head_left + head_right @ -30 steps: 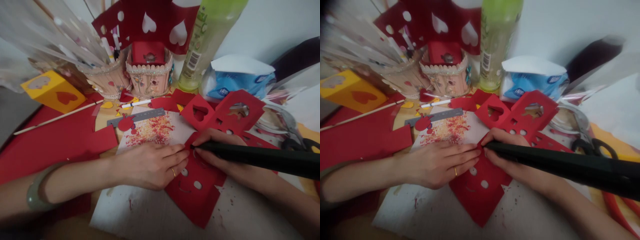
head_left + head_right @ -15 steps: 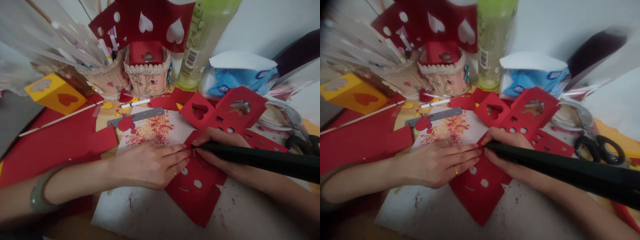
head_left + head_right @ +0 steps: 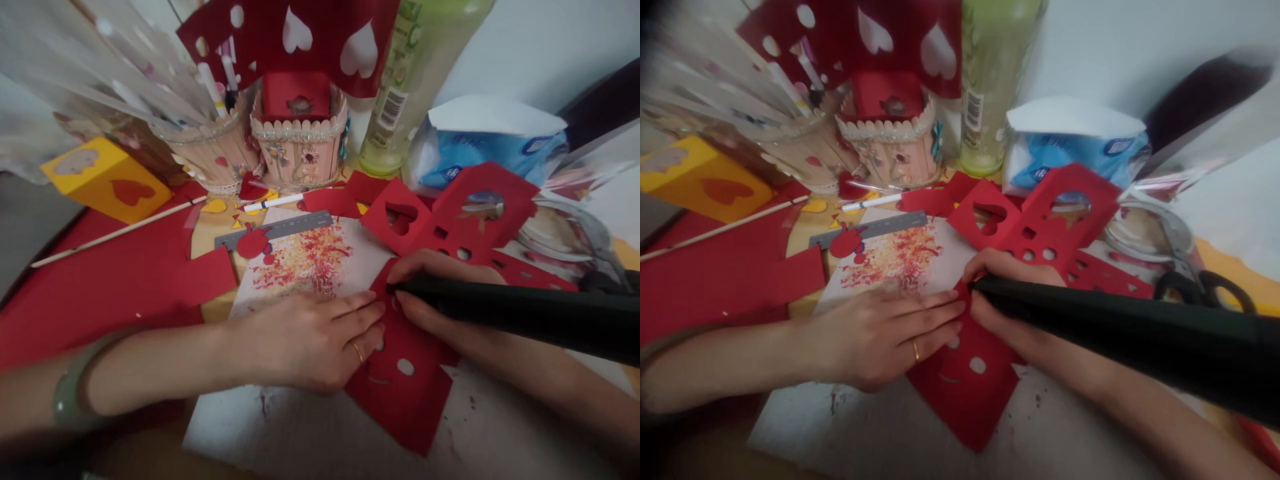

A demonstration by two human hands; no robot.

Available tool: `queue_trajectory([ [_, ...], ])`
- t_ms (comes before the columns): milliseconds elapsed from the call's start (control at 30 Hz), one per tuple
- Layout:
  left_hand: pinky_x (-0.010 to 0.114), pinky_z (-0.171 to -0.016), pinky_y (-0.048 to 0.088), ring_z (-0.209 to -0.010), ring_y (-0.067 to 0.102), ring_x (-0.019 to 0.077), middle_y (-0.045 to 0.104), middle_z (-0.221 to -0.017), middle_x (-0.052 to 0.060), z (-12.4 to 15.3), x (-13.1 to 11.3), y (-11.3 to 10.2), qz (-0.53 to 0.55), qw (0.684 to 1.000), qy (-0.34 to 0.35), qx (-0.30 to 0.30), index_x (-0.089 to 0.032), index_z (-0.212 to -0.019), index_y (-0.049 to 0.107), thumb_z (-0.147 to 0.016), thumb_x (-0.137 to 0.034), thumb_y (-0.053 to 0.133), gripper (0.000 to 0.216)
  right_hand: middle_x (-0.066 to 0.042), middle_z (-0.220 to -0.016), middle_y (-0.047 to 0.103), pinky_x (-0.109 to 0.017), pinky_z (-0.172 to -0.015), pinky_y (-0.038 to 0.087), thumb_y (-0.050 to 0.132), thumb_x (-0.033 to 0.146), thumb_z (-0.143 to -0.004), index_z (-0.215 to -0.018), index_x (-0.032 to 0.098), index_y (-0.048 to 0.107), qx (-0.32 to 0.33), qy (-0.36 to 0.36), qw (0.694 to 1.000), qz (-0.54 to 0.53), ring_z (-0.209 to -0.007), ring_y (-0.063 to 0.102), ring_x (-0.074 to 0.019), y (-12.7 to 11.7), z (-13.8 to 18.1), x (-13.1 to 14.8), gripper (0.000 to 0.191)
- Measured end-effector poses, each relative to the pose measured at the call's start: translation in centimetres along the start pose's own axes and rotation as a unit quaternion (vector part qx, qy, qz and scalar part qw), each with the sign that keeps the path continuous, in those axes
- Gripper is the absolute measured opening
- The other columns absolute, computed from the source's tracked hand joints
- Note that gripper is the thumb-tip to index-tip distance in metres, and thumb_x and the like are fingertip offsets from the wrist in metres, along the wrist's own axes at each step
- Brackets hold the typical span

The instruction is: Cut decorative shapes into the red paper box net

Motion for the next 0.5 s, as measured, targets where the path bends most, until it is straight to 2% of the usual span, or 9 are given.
queue_trajectory([
  [100,0.030,-0.086,0.056,-0.110,0.063,0.0200,0.067,-0.116,0.009,0.0,-0.7,0.1,0.005,1.000,-0.014,-0.013,-0.010,-0.108,0.065,-0.098,-0.015,0.038,0.029,0.005,-0.079,0.065,-0.021,-0.062,0.048,0.060,0.030,-0.085,-0.089,0.027,0.059,0.017,-0.005,1.000,-0.018,-0.070,0.060,-0.0111,0.0,0.0,0.0,0.006],
  [200,0.028,-0.088,0.055,-0.112,0.062,0.0178,0.068,-0.116,0.004,0.1,-1.0,0.1,0.018,1.000,-0.014,-0.005,-0.014,-0.109,0.064,-0.097,-0.017,0.042,0.026,0.005,-0.082,0.065,-0.023,-0.066,0.048,0.062,0.031,-0.084,-0.090,0.027,0.059,0.017,-0.008,1.000,-0.009,-0.074,0.060,-0.0121,-0.2,0.1,-0.1,0.008],
  [333,0.021,-0.093,0.050,-0.113,0.060,0.0112,0.066,-0.118,-0.002,0.2,-0.6,0.0,0.034,0.999,0.001,-0.004,-0.018,-0.110,0.065,-0.100,-0.019,0.037,0.030,0.004,-0.076,0.062,-0.024,-0.061,0.047,0.061,0.033,-0.084,-0.086,0.026,0.058,0.007,-0.016,1.000,0.026,-0.068,0.059,-0.0123,-0.4,0.2,0.1,0.008],
  [400,0.020,-0.094,0.050,-0.110,0.062,0.0105,0.067,-0.116,-0.002,0.2,-0.1,-0.2,0.017,1.000,-0.013,-0.023,-0.018,-0.109,0.066,-0.102,-0.018,0.032,0.035,0.004,-0.075,0.063,-0.024,-0.059,0.047,0.061,0.032,-0.083,-0.085,0.025,0.058,0.002,-0.021,0.999,0.035,-0.066,0.059,-0.0125,-0.4,0.3,0.1,0.008],
  [500,0.024,-0.090,0.053,-0.109,0.063,0.0150,0.067,-0.116,0.002,0.1,0.4,-0.3,-0.044,0.998,-0.033,-0.036,-0.014,-0.108,0.066,-0.100,-0.015,0.034,0.033,0.003,-0.076,0.065,-0.023,-0.056,0.047,0.060,0.030,-0.083,-0.086,0.025,0.058,-0.019,-0.024,0.998,0.046,-0.064,0.060,-0.0125,-0.2,0.7,0.1,0.007],
])
Point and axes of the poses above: each hand's wrist, its own z-axis away from the middle knuckle, its own y-axis out of the palm, x = y × z, the point moved 5 cm from there along -z, towards the middle knuckle
